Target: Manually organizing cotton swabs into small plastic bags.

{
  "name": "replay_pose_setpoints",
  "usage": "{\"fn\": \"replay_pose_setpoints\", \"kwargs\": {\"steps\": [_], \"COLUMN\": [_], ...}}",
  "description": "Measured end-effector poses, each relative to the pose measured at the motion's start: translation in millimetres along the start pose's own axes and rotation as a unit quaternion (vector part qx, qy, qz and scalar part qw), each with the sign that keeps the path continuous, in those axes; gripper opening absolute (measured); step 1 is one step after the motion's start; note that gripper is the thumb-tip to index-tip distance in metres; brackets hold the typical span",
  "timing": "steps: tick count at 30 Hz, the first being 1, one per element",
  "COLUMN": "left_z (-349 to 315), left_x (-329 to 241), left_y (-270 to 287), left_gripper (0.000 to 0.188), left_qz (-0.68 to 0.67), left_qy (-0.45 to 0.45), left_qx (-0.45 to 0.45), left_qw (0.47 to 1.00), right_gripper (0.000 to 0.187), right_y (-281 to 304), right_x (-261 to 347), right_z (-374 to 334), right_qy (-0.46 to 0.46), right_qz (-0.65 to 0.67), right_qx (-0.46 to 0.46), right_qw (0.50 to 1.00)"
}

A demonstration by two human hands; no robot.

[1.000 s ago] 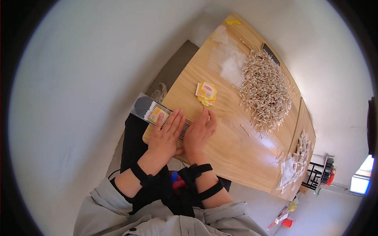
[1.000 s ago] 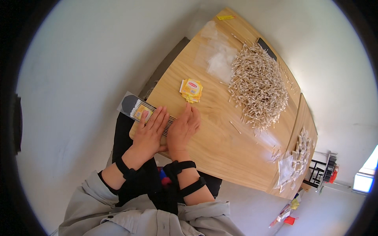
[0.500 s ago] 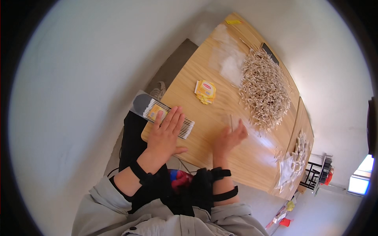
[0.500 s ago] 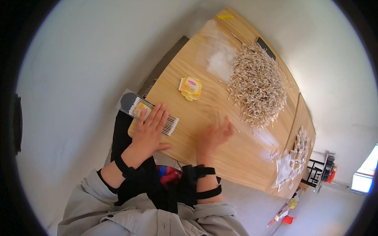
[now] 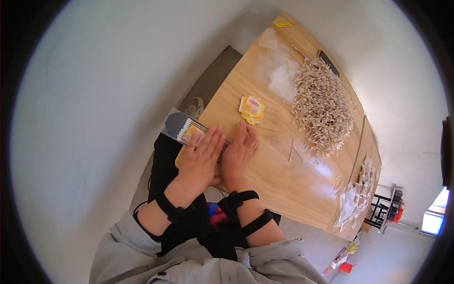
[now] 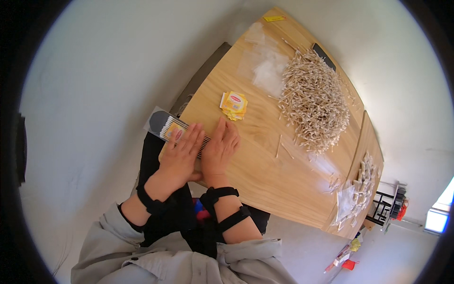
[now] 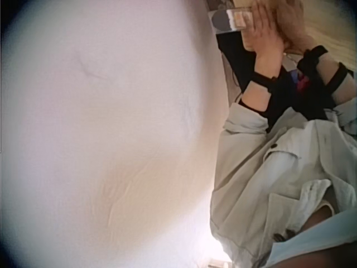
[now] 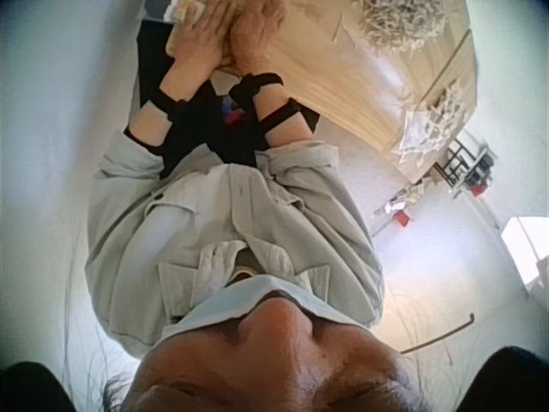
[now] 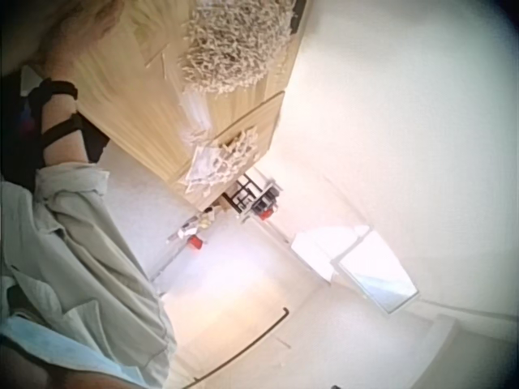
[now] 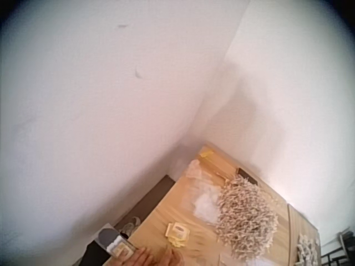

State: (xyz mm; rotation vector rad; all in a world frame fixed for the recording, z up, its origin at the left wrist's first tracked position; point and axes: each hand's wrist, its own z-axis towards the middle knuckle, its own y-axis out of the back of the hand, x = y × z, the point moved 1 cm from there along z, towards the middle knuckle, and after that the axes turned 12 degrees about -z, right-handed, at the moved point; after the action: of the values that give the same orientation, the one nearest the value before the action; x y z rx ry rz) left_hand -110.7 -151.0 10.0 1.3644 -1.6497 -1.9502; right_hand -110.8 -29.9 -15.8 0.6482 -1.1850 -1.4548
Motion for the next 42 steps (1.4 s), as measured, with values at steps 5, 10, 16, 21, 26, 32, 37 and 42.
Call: {"fn": "replay_pose_setpoints", "kwargs": {"steps": [5, 10, 16, 21, 26, 32, 37, 42], "left_z": [4.9, 20.4, 24.8, 23.9, 22.3, 22.2, 22.2, 22.2], "left_x": [45.1, 94.3, 93.9, 98.6, 100.8, 99.5, 100.4, 99.3], "left_y": [36.2, 14.5, 11.9, 5.7, 0.4, -4.7, -6.0, -6.1], "left_gripper": [0.077, 0.047, 0.039, 0.031, 0.025, 0.025, 0.025, 0.025], "left_qz": [-0.196, -0.514, -0.644, -0.680, -0.679, -0.620, -0.615, -0.610], "left_qy": [0.080, 0.273, 0.286, 0.260, 0.243, 0.217, 0.224, 0.227], "left_qx": [-0.269, -0.341, -0.287, -0.243, -0.242, -0.284, -0.286, -0.294], "left_qw": [0.940, 0.738, 0.649, 0.641, 0.650, 0.699, 0.700, 0.700], "right_gripper": [0.043, 0.044, 0.047, 0.042, 0.042, 0.041, 0.041, 0.042], "right_y": [-3.8, -2.5, -2.8, -0.5, -0.7, -2.3, -3.4, -3.7], "right_x": [-4.5, -1.2, -3.7, -1.8, -2.0, -2.6, -1.2, -0.3], "right_z": [1.6, 2.2, 1.6, 1.6, 1.4, 2.3, 2.5, 3.2], "right_qy": [0.001, 0.009, 0.008, 0.004, 0.009, 0.014, 0.003, 0.001], "right_qz": [-0.025, -0.012, -0.017, -0.032, -0.033, -0.014, -0.011, -0.007], "right_qx": [-0.009, -0.007, -0.004, 0.011, 0.006, 0.002, 0.011, 0.018], "right_qw": [1.000, 1.000, 1.000, 0.999, 0.999, 1.000, 1.000, 1.000]}}
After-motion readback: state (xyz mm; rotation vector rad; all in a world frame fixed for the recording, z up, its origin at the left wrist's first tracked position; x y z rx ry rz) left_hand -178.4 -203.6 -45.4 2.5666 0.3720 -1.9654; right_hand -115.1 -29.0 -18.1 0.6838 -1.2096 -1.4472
